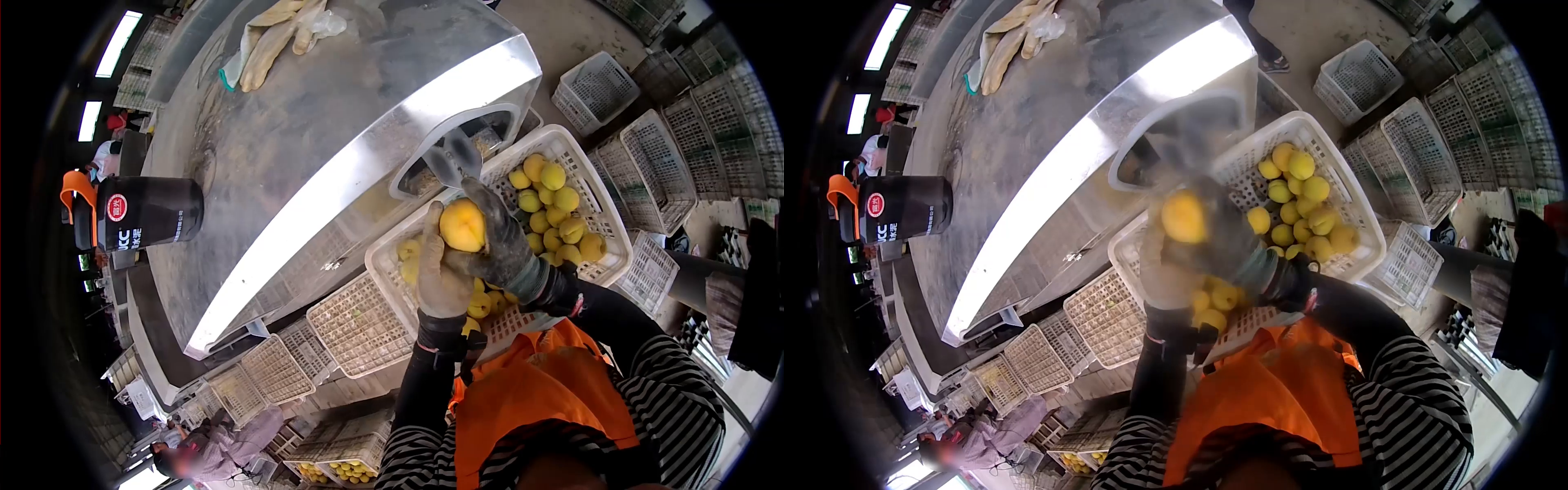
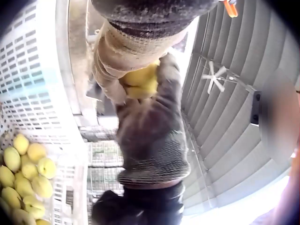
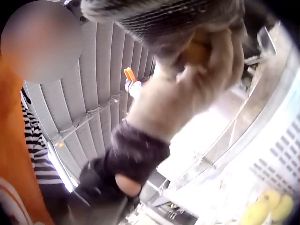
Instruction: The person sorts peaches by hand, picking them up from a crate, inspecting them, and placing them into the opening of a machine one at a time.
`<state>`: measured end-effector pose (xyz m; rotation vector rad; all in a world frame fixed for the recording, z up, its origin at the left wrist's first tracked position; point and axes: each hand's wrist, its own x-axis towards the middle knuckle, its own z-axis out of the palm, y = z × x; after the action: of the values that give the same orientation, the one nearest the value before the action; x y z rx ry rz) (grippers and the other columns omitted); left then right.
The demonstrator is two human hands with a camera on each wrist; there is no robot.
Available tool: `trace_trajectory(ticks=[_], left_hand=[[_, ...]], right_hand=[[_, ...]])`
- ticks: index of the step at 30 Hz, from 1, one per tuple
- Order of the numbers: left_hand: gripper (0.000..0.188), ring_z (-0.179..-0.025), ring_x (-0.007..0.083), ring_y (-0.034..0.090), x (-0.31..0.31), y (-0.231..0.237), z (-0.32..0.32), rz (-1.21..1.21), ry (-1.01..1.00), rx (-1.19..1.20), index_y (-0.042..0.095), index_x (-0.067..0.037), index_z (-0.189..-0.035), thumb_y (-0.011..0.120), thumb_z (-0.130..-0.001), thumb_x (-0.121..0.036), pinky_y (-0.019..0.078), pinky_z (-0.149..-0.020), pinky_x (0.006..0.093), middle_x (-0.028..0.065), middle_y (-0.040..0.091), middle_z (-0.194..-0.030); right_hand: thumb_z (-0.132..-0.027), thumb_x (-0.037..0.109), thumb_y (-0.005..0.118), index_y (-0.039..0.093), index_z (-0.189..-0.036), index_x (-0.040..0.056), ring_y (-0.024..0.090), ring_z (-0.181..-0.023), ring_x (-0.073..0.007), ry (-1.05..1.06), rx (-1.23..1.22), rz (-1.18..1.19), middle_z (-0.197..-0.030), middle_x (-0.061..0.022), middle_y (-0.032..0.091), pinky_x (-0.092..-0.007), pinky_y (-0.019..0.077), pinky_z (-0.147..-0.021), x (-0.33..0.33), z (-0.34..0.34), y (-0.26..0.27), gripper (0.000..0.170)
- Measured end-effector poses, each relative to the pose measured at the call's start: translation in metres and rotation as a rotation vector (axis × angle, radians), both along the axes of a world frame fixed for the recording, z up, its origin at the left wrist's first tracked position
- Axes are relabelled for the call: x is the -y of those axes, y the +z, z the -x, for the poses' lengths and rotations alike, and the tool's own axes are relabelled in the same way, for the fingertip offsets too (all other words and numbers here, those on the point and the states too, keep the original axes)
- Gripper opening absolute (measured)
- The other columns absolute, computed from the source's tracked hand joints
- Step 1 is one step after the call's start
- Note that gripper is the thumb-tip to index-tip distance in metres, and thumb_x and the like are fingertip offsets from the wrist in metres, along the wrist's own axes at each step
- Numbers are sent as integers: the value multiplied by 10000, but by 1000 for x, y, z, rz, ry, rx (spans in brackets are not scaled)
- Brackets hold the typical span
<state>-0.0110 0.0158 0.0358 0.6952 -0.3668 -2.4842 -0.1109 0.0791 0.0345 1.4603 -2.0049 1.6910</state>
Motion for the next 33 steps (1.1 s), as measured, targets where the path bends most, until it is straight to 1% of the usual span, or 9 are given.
trace_trajectory(ticks=[1, 5, 9, 10, 12, 15, 20, 27, 33], left_hand=[[570, -1265, 255, 431, -8, 7, -7, 906, -132, 253, 250, -23, -1474, 447, -988, -247, 360, -1060, 398, 167, 422, -1372], [563, -1304, 254, 360, -4, -31, -10, 631, 11, 322, 259, -46, -1481, 431, -997, -278, 329, -1069, 379, 174, 337, -1428], [657, -1278, 351, 364, 2, -144, -20, 1430, -386, 1134, 245, -117, -1483, 507, -930, -357, 285, -1071, 458, 230, 312, -1424], [688, -1258, 377, 390, -6, -141, -14, 1512, -635, 1274, 259, -118, -1469, 534, -901, -393, 287, -1065, 468, 242, 337, -1408], [720, -1238, 403, 415, -7, -146, 4, 1578, -874, 1398, 274, -119, -1455, 561, -872, -429, 289, -1060, 478, 255, 363, -1392], [817, -1179, 430, 500, -16, -227, 18, 1463, -1543, 1107, 297, -126, -1439, 618, -798, -517, 340, -1025, 497, 252, 490, -1302], [869, -1182, 372, 520, -74, -304, 18, 1654, -1791, 1010, 245, -138, -1482, 638, -804, -514, 454, -888, 500, 250, 461, -1349], [658, -1091, 323, 583, -64, -255, 6, 1581, -1658, 1040, 457, 12, -1326, 613, -845, -409, 493, -823, 442, 232, 548, -1251], [378, -1006, 231, 602, -31, -105, -8, 557, -211, 363, 504, -44, -1221, 587, -901, -229, 536, -754, 356, 120, 599, -1104]], right_hand=[[-711, 396, 770, 340, -1379, -20, 396, -1298, -399, -66, 56, -126, -1361, -242, 426, -480, 358, -1062, -3, -5, -8, 896], [-729, 353, 774, 339, -1370, -26, 528, -1104, -387, -247, -453, -207, -1263, -220, 489, -473, 437, -955, 67, 69, -48, 862], [-823, 294, 703, 320, -1379, 10, 574, -924, -377, 9, 98, -640, -1114, -219, 544, -437, 516, -758, 66, 87, -9, 732], [-866, 392, 635, 391, -1350, 58, 586, -933, -338, -241, -555, -148, -1064, -192, 578, -406, 528, -698, 37, 79, 1, 636], [-843, 400, 649, 425, -1357, 98, 591, -958, -334, -48, -450, -165, -1087, -189, 584, -408, 523, -748, 4, 69, -6, 636], [-736, 287, 753, 395, -1379, 87, 544, -1073, -387, -42, -54, -889, -1179, -204, 553, -450, 466, -906, -35, 50, -180, 762], [-681, 263, 792, 390, -1364, 77, 506, -1137, -401, -32, 23, -1288, -1225, -204, 523, -466, 420, -973, -30, 37, -324, 814], [-659, 257, 809, 399, -1345, 67, 485, -1172, -387, 124, 328, -892, -1254, -199, 502, -461, 397, -1001, -35, 66, -187, 821], [-644, 254, 821, 405, -1331, 60, 470, -1198, -377, 197, 164, -354, -1275, -195, 488, -458, 381, -1020, -61, 33, -60, 826]])
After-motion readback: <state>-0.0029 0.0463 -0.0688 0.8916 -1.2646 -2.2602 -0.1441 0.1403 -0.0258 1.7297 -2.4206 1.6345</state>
